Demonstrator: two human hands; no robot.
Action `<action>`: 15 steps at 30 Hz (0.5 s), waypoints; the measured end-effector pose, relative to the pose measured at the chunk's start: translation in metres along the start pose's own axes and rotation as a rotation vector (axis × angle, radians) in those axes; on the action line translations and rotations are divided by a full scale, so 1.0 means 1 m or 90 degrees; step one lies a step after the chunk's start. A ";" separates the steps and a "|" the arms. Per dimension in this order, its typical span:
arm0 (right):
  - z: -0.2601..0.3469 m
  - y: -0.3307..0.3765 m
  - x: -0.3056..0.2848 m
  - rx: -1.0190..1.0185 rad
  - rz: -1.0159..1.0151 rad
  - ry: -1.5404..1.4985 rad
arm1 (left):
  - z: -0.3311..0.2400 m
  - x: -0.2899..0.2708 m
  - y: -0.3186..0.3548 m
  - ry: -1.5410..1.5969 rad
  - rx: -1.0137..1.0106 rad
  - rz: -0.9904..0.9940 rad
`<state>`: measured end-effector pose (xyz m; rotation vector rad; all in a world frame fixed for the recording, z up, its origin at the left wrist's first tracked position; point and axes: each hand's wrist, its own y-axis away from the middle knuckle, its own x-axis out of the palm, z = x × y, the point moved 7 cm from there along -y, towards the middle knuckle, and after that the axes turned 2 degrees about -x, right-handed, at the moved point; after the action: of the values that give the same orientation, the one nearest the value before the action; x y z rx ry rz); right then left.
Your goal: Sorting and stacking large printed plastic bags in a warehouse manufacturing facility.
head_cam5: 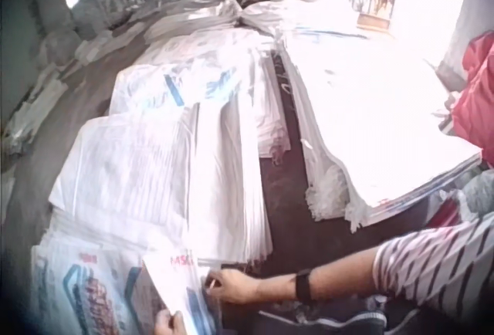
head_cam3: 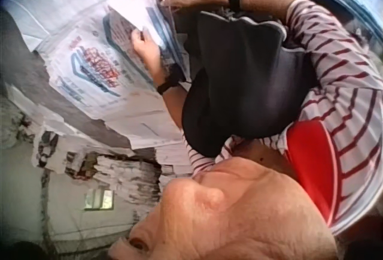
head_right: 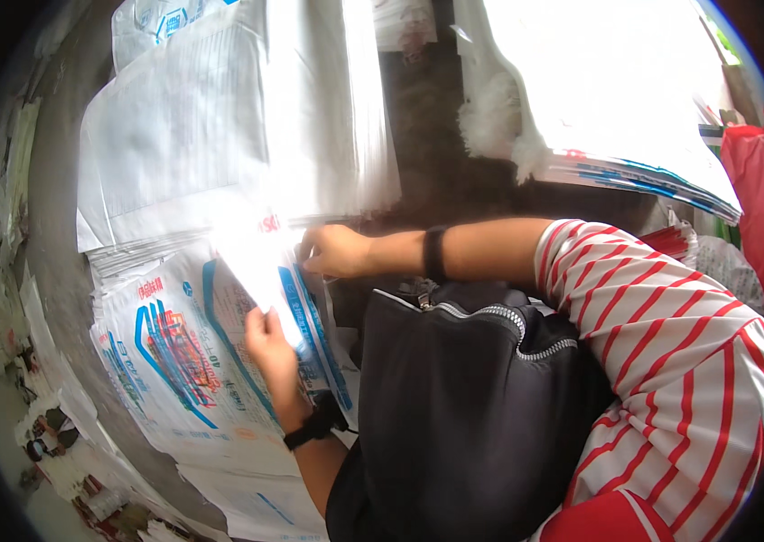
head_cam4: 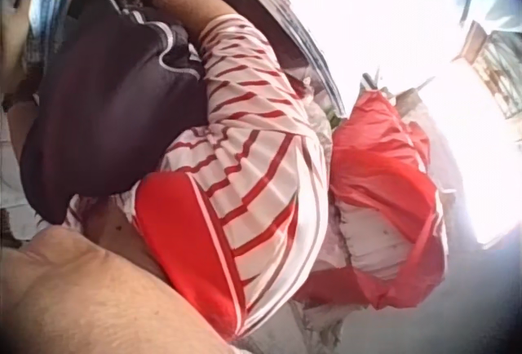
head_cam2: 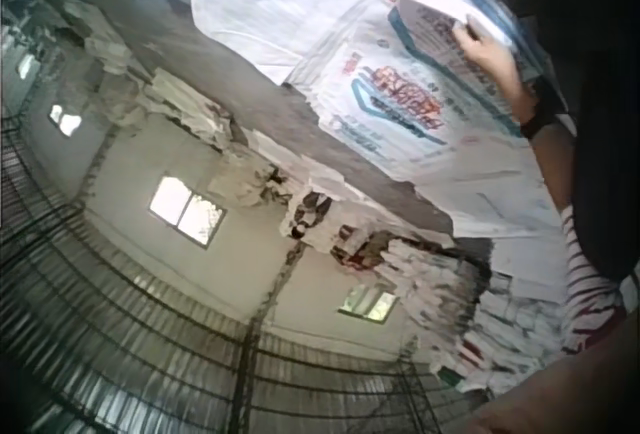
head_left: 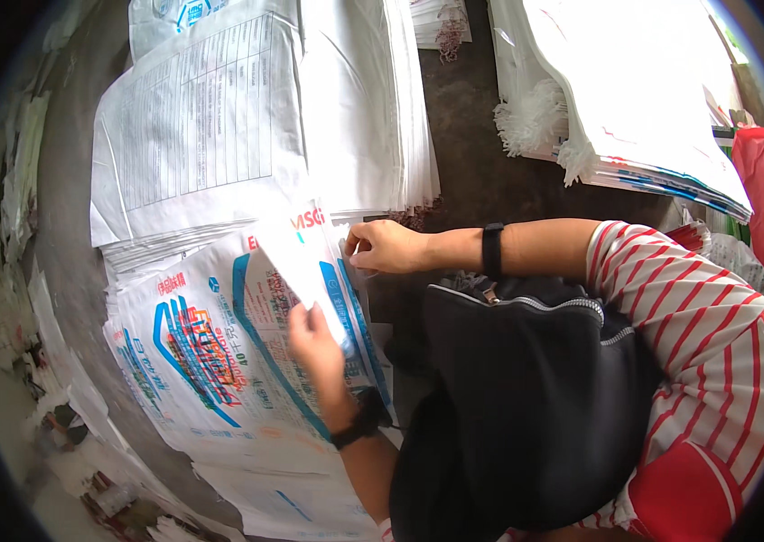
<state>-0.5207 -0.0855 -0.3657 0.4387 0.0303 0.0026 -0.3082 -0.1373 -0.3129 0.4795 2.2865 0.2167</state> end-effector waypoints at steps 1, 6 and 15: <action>-0.004 0.001 -0.009 0.004 -0.015 -0.002 | -0.015 -0.018 0.002 0.000 0.020 -0.043; 0.000 -0.001 -0.012 0.024 -0.085 -0.124 | -0.122 -0.092 0.045 0.020 0.047 -0.159; 0.005 -0.006 -0.007 0.037 -0.080 -0.179 | -0.072 0.045 0.006 -0.316 0.271 0.009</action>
<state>-0.5279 -0.0926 -0.3636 0.4913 -0.2191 -0.1835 -0.3873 -0.1146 -0.2912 0.6785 1.8327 -0.3573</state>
